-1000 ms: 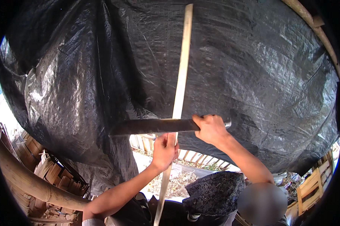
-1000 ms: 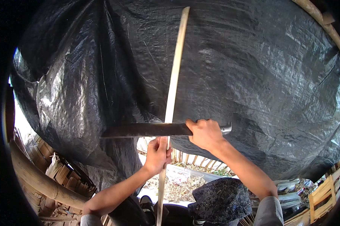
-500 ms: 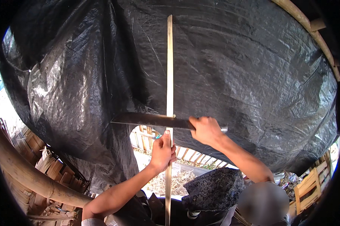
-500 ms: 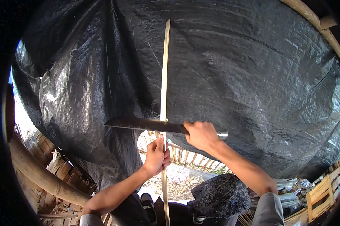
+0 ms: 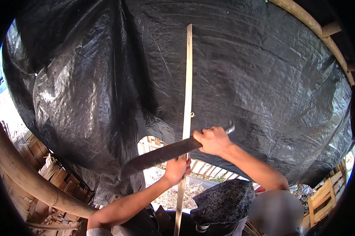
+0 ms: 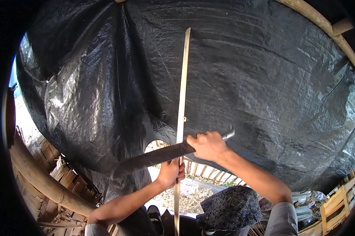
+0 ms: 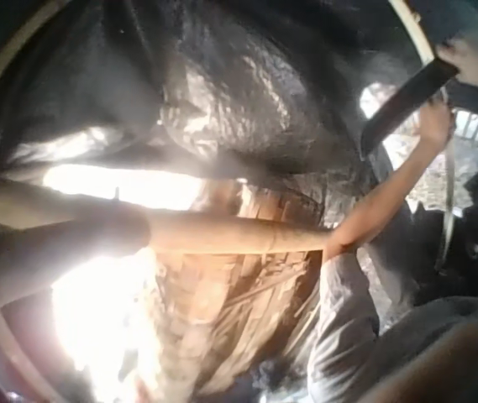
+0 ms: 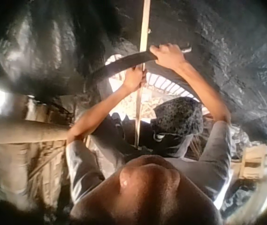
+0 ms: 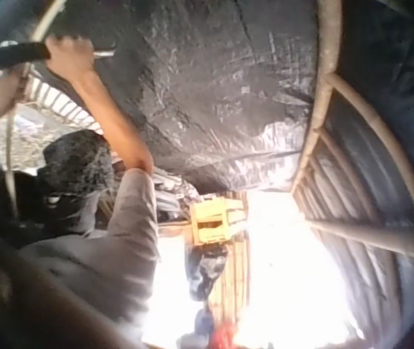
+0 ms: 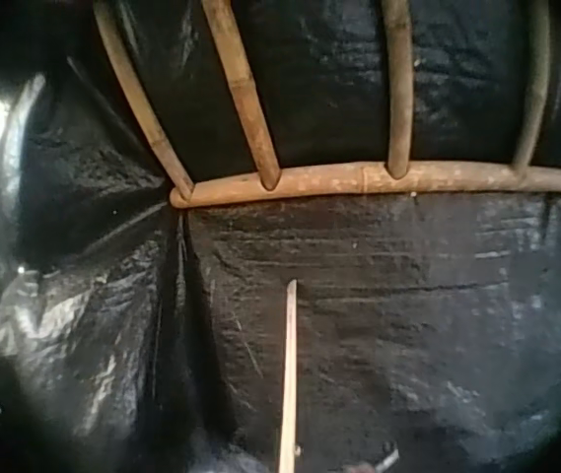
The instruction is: The person splits thin strips from a bamboo piece using a machete, then scrapes and trims the length of a bamboo stick with the blade.
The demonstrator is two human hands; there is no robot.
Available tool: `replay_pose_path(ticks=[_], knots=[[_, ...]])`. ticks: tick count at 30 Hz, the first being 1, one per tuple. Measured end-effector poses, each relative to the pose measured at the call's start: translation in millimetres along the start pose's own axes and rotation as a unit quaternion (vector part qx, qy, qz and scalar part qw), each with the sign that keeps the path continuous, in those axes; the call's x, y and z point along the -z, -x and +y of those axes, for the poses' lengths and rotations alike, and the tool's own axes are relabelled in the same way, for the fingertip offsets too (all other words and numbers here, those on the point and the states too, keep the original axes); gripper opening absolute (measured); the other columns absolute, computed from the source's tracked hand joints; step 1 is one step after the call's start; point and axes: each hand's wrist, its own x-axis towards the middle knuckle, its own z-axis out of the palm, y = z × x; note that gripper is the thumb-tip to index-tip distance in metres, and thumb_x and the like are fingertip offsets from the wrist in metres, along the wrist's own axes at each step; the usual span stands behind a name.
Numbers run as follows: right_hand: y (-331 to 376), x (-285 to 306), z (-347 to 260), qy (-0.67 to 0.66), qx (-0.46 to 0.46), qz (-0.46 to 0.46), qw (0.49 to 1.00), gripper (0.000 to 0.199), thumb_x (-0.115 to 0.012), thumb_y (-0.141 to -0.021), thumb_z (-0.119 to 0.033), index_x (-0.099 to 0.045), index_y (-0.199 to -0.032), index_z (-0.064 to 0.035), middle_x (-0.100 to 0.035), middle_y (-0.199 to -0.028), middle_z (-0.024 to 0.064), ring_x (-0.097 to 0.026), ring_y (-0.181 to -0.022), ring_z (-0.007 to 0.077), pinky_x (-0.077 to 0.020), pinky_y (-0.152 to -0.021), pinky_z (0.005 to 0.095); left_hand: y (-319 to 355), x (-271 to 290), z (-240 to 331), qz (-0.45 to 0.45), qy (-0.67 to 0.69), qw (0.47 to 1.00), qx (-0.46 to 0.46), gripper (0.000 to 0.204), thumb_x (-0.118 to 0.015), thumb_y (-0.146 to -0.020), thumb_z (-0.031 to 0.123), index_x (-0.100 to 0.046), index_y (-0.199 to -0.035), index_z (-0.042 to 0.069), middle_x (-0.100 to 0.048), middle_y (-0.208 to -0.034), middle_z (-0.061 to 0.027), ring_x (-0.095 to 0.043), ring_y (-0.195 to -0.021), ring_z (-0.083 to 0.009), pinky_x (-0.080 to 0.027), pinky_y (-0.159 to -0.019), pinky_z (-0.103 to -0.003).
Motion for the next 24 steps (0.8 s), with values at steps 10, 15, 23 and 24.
replay_pose_path(ticks=[10,15,23,24], knots=[[-12,14,8,-0.032,-0.086,-0.057,0.994,0.024,-0.056,-0.074,-0.023,-0.054,-0.091,-0.0054,-0.06,-0.07,0.0201,-0.061,-0.069,0.0365,-0.0499,-0.062,0.0451,2,1,7,-0.014,0.006,1.0,0.0,0.041,-0.036,-0.092,0.04,-0.036,-0.066,0.009,-0.031,-0.046,0.001,-0.024,-0.034,-0.0069,-0.022,-0.031,-0.023],[-28,18,43,-0.019,-0.186,0.066,0.98,0.02,-0.054,-0.074,-0.021,-0.058,-0.086,-0.0048,-0.06,-0.069,0.0209,-0.06,-0.065,0.0373,-0.0492,-0.059,0.0463,2,3,10,-0.018,0.0,1.0,0.01,0.041,-0.035,-0.092,0.041,-0.035,-0.066,0.009,-0.03,-0.047,0.0007,-0.025,-0.034,-0.0072,-0.022,-0.032,-0.024],[-16,16,19,0.006,-0.037,-0.024,0.999,0.023,-0.056,-0.072,-0.02,-0.058,-0.089,-0.0054,-0.06,-0.069,0.0208,-0.06,-0.067,0.0364,-0.0493,-0.061,0.0452,9,-1,4,-0.031,0.0,0.999,0.015,0.041,-0.035,-0.092,0.042,-0.035,-0.067,0.009,-0.029,-0.046,0.001,-0.024,-0.034,-0.0078,-0.022,-0.032,-0.024],[-17,20,22,0.022,-0.064,-0.017,0.998,0.023,-0.057,-0.071,-0.02,-0.058,-0.089,-0.006,-0.06,-0.069,0.0203,-0.06,-0.066,0.0363,-0.0494,-0.06,0.0448,9,-1,4,-0.033,0.0,0.999,0.014,0.042,-0.035,-0.092,0.042,-0.035,-0.067,0.009,-0.029,-0.046,0.0011,-0.024,-0.034,-0.0078,-0.022,-0.033,-0.024]])
